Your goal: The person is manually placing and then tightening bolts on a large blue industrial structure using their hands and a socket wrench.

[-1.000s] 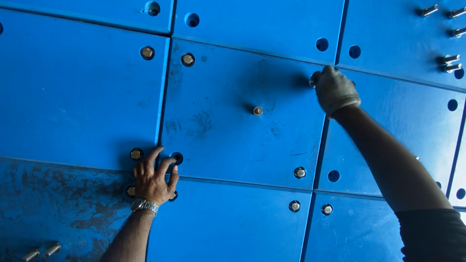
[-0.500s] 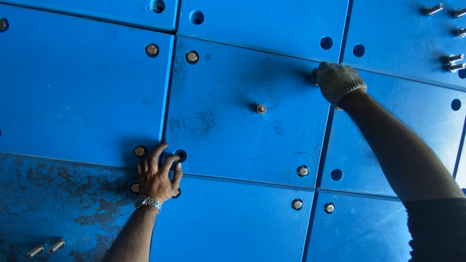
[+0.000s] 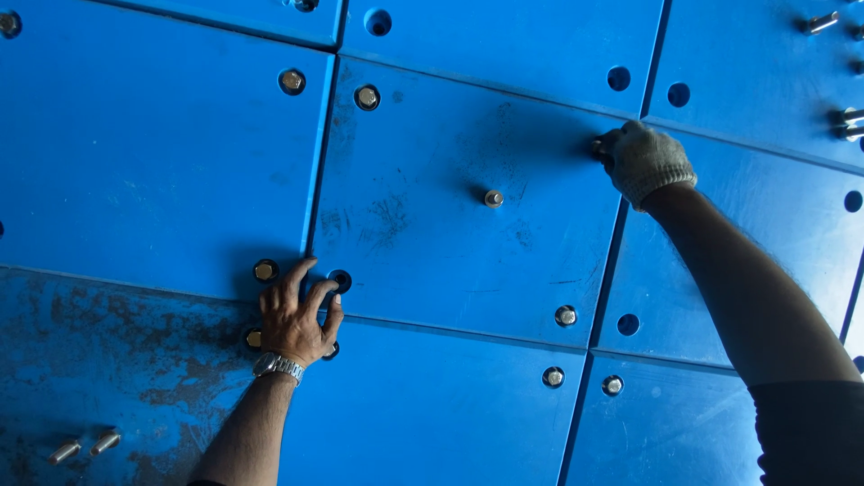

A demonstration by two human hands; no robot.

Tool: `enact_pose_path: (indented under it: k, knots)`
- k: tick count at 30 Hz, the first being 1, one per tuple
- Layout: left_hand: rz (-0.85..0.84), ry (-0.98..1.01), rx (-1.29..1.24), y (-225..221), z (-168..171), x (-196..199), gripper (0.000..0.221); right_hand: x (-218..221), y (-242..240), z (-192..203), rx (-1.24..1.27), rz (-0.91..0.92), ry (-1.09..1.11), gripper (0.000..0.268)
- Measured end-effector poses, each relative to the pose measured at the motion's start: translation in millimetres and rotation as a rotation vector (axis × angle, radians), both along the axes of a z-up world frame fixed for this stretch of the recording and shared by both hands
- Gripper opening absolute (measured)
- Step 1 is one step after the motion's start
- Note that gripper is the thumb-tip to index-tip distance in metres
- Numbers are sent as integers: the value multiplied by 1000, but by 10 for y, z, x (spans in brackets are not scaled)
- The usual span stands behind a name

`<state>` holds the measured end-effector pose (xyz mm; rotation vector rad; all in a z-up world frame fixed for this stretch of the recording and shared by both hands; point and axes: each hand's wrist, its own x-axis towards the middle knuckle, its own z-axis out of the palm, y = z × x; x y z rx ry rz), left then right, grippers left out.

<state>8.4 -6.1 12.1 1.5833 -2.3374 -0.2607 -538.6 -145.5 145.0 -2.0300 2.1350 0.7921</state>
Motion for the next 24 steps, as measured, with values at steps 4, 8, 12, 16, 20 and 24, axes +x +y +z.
enact_pose_path:
  k: [4, 8, 12, 16, 20, 24]
  knots:
    - [7, -7, 19, 1, 45, -17, 26, 237, 48, 200, 2, -74, -1, 41]
    - [7, -12, 16, 4, 37, -4, 26, 422, -13, 264, -3, -58, 94, 42]
    - [7, -15, 25, 2, 61, -13, 26, 342, -61, 105, -2, -1, 161, 45]
    - [0, -13, 15, -5, 30, -2, 25, 256, -24, 101, -25, 57, 124, 42]
    - [-1, 8, 15, 10, 23, 2, 26, 353, -20, 160, 17, 53, 141, 40]
    - [-2, 12, 11, -15, 46, -10, 25, 306, -116, 46, 8, -72, 191, 49]
